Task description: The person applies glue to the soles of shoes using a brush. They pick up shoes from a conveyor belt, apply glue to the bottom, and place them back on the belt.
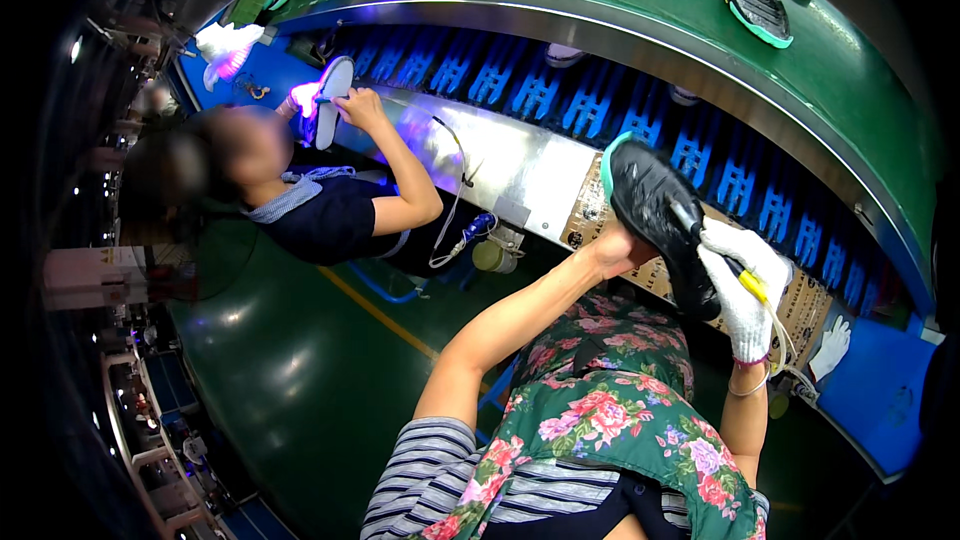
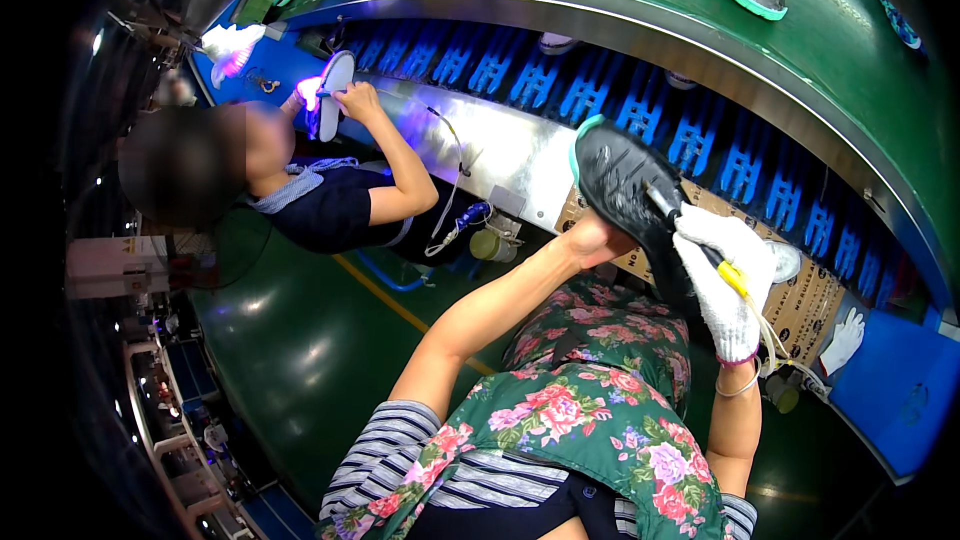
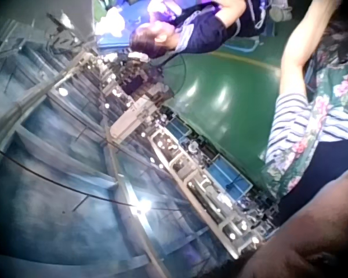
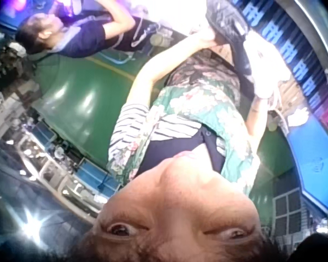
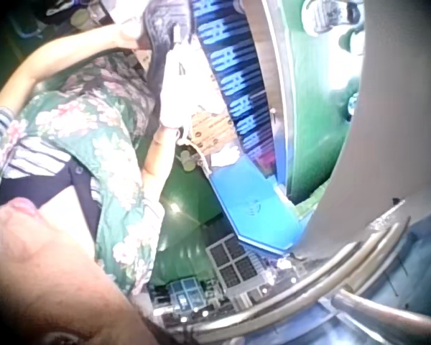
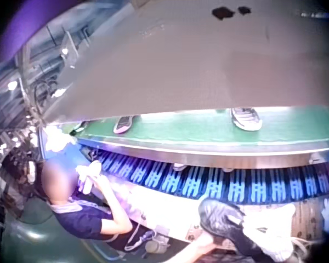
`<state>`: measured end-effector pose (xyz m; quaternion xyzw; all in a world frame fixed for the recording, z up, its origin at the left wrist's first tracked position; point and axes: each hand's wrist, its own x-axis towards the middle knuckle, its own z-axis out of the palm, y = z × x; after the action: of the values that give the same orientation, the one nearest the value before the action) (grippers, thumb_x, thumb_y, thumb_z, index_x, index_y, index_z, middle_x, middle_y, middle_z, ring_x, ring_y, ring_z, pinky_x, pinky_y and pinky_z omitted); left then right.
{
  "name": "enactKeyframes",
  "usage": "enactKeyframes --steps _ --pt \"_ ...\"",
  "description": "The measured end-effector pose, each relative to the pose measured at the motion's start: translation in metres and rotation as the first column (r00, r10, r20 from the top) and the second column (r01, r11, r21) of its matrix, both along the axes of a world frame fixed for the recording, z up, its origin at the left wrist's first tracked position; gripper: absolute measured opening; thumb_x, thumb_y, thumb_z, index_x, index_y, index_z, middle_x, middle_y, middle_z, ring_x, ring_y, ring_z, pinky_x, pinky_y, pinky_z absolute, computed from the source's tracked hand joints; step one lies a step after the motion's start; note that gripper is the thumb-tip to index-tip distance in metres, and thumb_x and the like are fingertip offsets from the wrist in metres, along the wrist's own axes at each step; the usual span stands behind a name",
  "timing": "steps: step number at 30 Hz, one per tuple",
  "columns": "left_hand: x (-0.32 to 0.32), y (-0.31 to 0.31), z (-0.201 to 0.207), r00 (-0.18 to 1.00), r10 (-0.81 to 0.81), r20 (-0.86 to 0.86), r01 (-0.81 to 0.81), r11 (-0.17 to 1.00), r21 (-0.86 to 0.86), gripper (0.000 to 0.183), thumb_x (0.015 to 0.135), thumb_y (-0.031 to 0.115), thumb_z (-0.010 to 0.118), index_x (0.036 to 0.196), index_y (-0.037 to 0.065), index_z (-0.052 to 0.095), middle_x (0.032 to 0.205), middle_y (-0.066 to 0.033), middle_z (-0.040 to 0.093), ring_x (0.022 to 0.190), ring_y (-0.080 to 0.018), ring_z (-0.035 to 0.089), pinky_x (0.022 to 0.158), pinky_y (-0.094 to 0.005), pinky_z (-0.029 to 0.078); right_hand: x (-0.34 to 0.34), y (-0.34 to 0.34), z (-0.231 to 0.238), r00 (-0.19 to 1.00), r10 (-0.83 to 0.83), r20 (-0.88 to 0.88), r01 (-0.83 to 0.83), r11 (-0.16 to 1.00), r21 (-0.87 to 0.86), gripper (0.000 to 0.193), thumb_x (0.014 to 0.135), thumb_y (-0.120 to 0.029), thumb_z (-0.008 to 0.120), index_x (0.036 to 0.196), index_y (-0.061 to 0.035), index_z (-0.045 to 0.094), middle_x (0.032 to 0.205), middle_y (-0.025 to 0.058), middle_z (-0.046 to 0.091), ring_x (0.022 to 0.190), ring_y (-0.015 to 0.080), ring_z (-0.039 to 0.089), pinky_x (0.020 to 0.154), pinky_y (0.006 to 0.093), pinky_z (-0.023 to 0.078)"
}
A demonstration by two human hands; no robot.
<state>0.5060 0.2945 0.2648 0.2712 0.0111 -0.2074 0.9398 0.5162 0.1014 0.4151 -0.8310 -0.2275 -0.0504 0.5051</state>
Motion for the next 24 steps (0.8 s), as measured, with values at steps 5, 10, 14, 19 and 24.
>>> enactKeyframes --steps 5,10,14,19,24 --pt "-0.016 0.026 -0.022 0.960 -0.276 0.039 0.278 0.957 -0.077 0.042 0.105 0.024 0.054 0.142 0.005 0.052 0.130 -0.0200 0.064 0.111 -0.0344 0.068 0.093 -0.0517 0.058 -0.012 0.003 0.006 0.995 0.078 0.064 -0.065 0.981 -0.181 0.017 0.078 -0.005 0.079 0.095 -0.0099 0.079 0.099 0.0090 0.078 0.088 0.0234 0.073 0.082 0.0326 0.055" --pt "-0.028 0.026 0.037 0.986 -0.123 -0.112 0.055 0.876 -0.479 0.060 0.106 0.044 0.041 0.150 0.004 0.043 0.142 -0.0214 0.056 0.122 -0.0364 0.061 0.103 -0.0525 0.052 -0.032 0.001 0.008 0.999 0.026 0.046 -0.027 0.999 0.022 0.019 0.077 -0.002 0.081 0.095 -0.0082 0.079 0.100 0.0104 0.078 0.086 0.0236 0.074 0.080 0.0333 0.056" --pt "-0.038 0.023 0.046 0.956 -0.079 -0.284 -0.064 0.883 -0.464 0.083 0.097 0.064 0.042 0.153 0.003 0.037 0.148 -0.0275 0.049 0.127 -0.0413 0.058 0.109 -0.0559 0.047 -0.040 0.003 0.013 0.996 -0.012 0.084 0.007 0.998 0.065 0.022 0.076 -0.002 0.082 0.097 -0.0079 0.079 0.101 0.0099 0.078 0.089 0.0235 0.073 0.080 0.0331 0.056" --pt "-0.037 -0.007 0.060 0.999 -0.002 -0.051 -0.013 0.953 -0.304 0.109 0.073 0.075 0.068 0.155 0.010 0.037 0.152 -0.0361 0.038 0.136 -0.0474 0.047 0.109 -0.0611 0.044 -0.041 0.006 0.029 0.987 -0.064 0.145 0.060 0.998 0.032 0.020 0.074 -0.001 0.083 0.093 -0.0061 0.078 0.095 0.0100 0.077 0.082 0.0236 0.072 0.075 0.0320 0.054" --pt "-0.028 -0.025 0.073 0.999 -0.014 0.043 0.033 0.877 -0.480 0.125 0.071 0.098 0.043 0.154 0.005 0.037 0.145 -0.0293 0.050 0.132 -0.0397 0.053 0.113 -0.0541 0.043 -0.044 0.006 0.036 0.973 -0.095 0.212 0.093 0.996 0.019 0.020 0.073 -0.003 0.084 0.092 -0.0070 0.078 0.093 0.0093 0.078 0.081 0.0236 0.073 0.074 0.0321 0.055"
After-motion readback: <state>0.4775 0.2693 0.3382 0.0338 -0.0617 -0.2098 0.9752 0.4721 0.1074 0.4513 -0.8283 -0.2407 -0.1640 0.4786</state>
